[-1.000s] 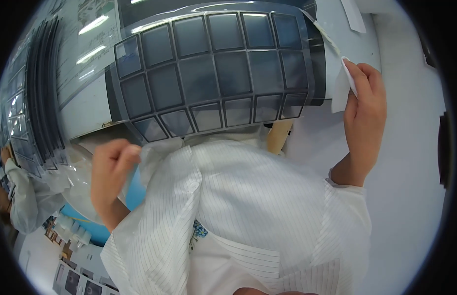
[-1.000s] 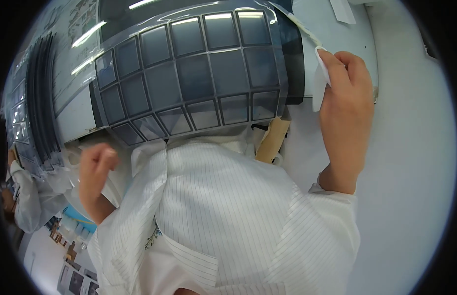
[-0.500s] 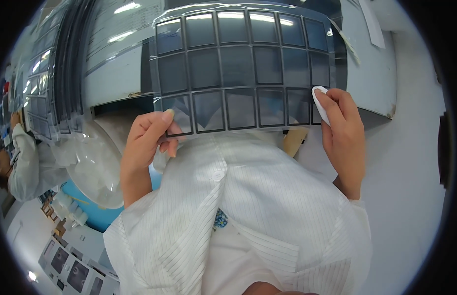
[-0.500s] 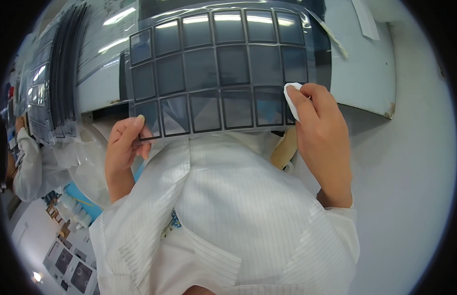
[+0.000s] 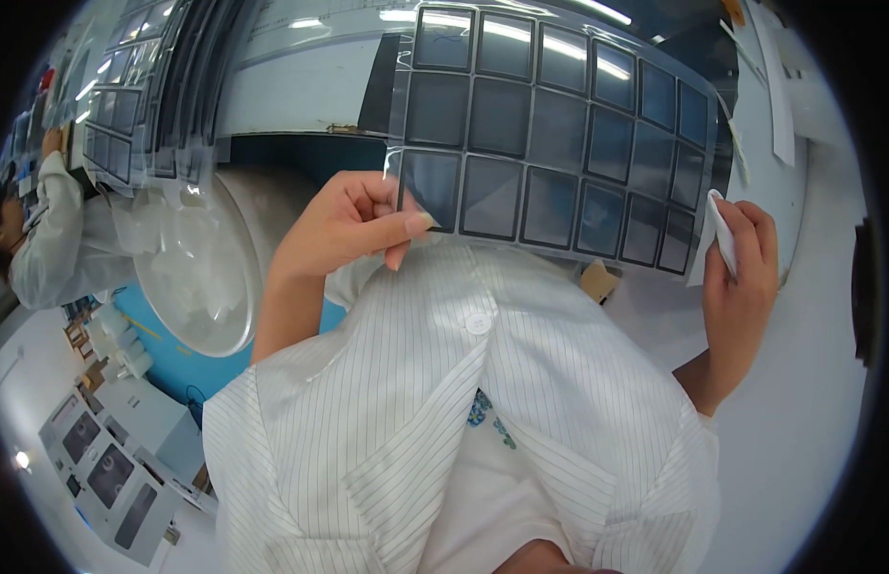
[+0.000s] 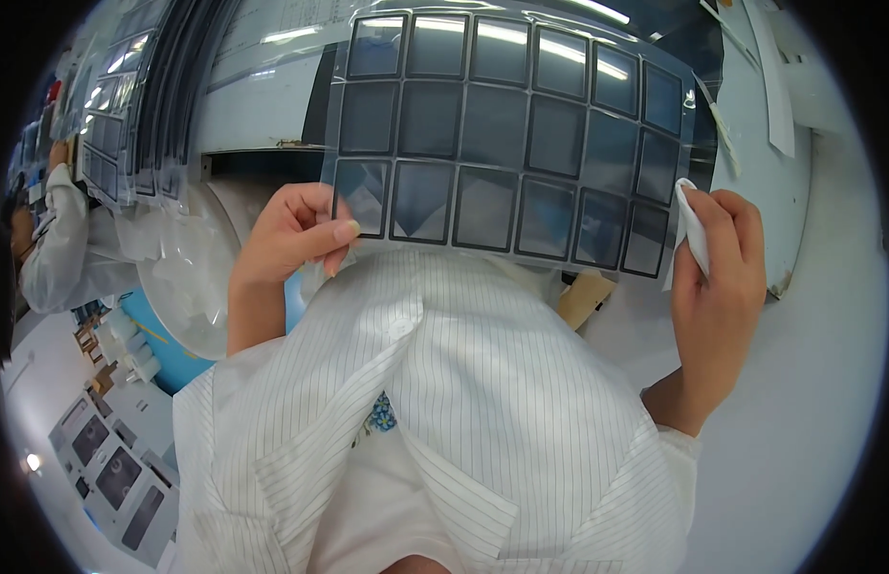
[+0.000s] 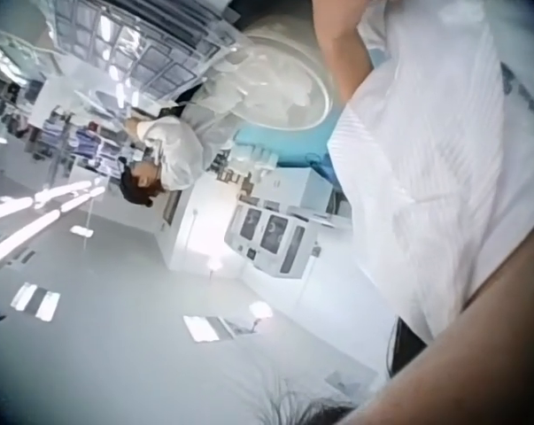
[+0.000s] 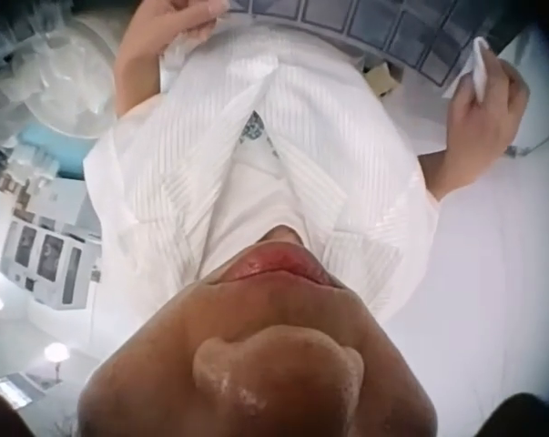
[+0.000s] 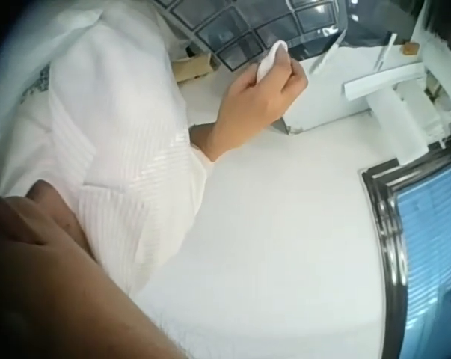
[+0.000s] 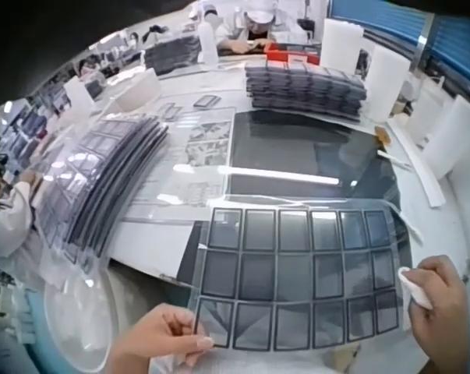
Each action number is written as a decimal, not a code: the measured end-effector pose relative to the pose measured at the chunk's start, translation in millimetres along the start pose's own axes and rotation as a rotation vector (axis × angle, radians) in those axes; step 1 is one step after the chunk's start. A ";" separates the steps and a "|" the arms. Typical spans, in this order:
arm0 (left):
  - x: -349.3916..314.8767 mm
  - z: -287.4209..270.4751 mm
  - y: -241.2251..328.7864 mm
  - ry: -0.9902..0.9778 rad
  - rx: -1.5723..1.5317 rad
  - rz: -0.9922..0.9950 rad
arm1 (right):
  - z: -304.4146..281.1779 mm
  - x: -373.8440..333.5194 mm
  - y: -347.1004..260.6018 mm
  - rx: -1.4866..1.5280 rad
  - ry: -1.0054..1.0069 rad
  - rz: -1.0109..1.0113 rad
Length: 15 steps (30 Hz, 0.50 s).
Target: Inspecting and cleaning transparent grid films at an industrial workstation.
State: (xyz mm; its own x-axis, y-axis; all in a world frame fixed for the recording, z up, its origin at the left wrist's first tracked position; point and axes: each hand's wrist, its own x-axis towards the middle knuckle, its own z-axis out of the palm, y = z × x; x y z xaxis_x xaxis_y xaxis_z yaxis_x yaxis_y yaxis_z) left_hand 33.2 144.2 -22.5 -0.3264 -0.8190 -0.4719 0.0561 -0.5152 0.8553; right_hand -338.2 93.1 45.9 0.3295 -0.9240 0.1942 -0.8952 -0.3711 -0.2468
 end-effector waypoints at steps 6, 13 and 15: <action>3.4 -6.2 -3.0 -0.016 -0.046 -0.012 | -3.2 9.4 -10.6 0.247 -0.231 -0.077; 6.4 1.6 0.6 0.092 -0.077 0.022 | -23.4 14.8 8.6 0.688 -0.770 -0.413; 8.9 8.0 4.0 0.145 -0.010 -0.006 | -33.4 14.3 14.4 0.554 -0.006 -0.248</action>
State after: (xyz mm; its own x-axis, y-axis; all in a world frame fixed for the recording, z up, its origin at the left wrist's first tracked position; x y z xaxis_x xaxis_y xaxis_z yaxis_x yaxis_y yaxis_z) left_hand 23.0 136.9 -21.6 -0.1868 -0.8432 -0.5041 0.0639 -0.5224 0.8503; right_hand -356.3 77.6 76.8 0.5114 -0.8038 0.3041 -0.5028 -0.5668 -0.6526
